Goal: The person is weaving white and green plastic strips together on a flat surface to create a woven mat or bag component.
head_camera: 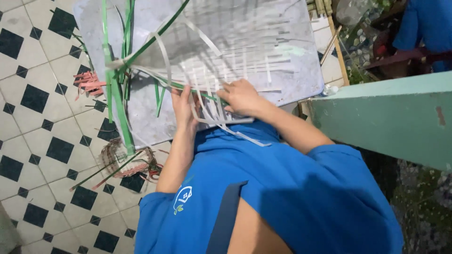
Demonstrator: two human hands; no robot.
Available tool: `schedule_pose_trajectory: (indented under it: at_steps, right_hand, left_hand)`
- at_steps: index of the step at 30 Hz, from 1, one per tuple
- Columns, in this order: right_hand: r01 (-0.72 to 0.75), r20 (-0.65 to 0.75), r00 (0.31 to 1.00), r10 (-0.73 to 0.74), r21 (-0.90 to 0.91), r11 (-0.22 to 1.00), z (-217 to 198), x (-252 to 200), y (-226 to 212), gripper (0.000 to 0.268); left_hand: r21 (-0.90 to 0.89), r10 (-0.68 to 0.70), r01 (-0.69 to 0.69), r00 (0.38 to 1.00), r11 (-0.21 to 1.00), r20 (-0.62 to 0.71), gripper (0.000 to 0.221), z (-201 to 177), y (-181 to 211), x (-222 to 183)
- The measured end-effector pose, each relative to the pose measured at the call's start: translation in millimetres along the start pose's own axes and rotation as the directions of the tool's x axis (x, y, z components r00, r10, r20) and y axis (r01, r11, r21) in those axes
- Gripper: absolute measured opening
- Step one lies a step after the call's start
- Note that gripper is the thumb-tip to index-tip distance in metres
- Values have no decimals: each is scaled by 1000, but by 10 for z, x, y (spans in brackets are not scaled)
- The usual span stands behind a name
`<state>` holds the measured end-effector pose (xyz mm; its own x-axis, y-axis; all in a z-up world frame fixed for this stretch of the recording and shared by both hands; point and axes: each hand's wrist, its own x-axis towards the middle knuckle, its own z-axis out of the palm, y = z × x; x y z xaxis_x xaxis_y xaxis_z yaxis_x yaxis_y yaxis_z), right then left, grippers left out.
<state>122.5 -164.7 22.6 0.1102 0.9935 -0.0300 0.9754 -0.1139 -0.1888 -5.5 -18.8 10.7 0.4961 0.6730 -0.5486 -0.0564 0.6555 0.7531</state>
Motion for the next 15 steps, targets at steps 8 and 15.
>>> schedule_pose_trajectory:
  at_steps: [8, 15]
  right_hand:
    - [-47, 16, 999, 45, 192, 980, -88, 78, 222, 61]
    - [-213, 30, 977, 212, 243, 946, 132, 124, 434, 74]
  left_hand:
    - [6, 45, -45, 998, 999, -49, 32, -226, -391, 338]
    - [-111, 77, -71, 996, 991, 54, 38, -366, -621, 314]
